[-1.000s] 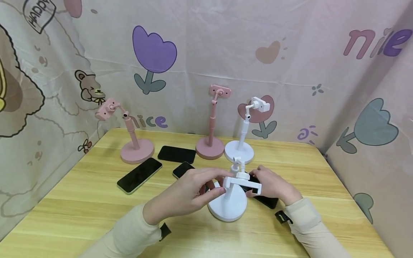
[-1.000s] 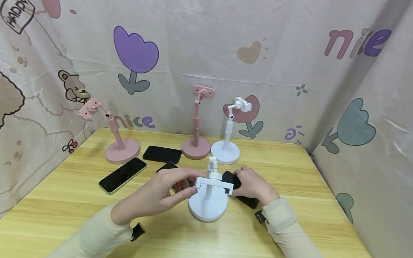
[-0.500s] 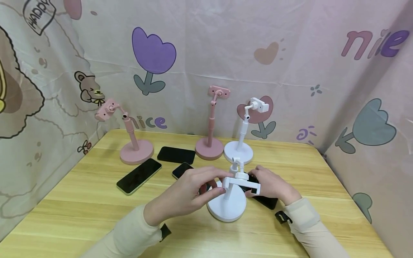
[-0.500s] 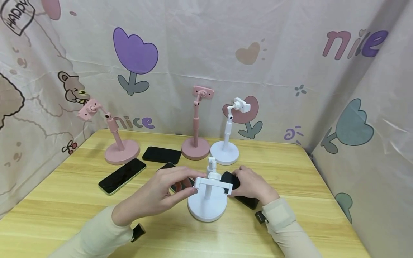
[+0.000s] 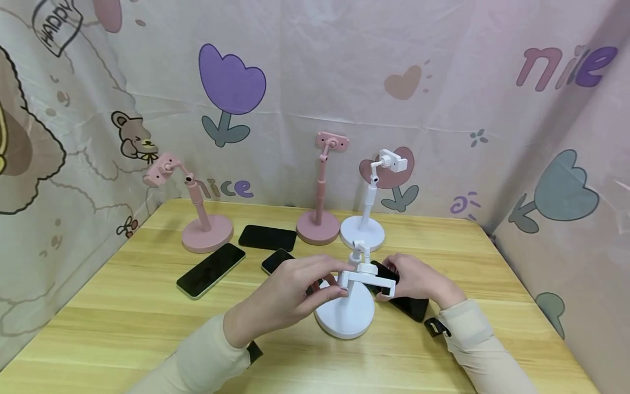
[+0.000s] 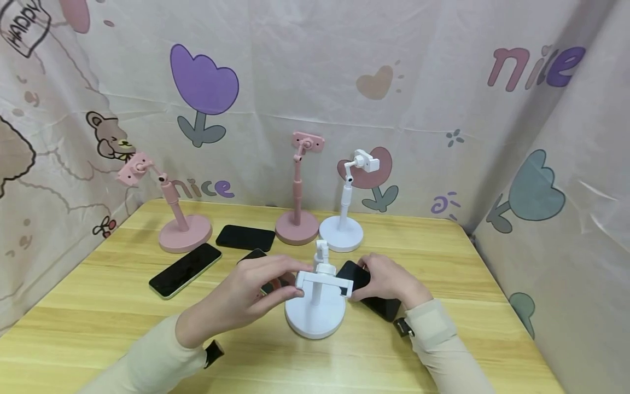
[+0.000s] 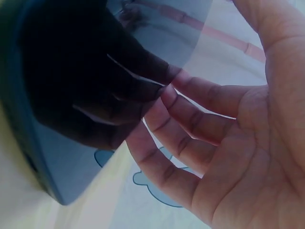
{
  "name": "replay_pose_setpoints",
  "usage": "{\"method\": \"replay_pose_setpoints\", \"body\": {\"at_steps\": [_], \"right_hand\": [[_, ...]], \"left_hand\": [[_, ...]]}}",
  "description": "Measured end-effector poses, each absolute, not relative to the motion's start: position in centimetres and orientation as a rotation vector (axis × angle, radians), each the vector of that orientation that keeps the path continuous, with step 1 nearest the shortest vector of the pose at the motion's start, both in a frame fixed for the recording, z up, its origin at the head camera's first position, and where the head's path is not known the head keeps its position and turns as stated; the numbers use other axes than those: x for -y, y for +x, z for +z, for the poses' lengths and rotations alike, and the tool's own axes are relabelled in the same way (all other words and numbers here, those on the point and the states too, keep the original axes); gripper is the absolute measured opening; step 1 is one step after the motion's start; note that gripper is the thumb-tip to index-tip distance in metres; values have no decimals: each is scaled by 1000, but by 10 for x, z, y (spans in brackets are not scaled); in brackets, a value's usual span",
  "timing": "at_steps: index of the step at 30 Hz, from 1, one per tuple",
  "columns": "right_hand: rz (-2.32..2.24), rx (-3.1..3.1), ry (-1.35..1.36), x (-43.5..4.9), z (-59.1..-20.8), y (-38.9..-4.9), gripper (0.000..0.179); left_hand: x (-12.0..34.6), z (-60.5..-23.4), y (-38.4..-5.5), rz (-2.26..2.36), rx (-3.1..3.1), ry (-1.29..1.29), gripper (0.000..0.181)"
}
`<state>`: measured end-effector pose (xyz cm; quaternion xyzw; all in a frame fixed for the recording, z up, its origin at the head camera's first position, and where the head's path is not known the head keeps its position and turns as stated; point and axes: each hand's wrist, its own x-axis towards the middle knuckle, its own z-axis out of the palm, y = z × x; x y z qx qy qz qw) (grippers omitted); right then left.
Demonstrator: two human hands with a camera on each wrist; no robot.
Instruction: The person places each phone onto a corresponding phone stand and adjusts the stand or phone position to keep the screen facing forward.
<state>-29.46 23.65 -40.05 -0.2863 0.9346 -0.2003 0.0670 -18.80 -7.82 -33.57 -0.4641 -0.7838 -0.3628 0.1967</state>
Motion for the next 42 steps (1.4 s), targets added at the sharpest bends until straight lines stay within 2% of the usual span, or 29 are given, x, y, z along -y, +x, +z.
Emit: {"method": "replay_pose_setpoints", "body": {"at_steps": [28,42], "right_hand": [[-721,-2906,-876,-245,-379,-292,74],[-1012,-2909,-817,-253,-353,-283,61]], "left_hand": [[70,-335,-182,-1212,2225,-1188,9],[65,-335,-179,-1281,2238,-1123,9]]}}
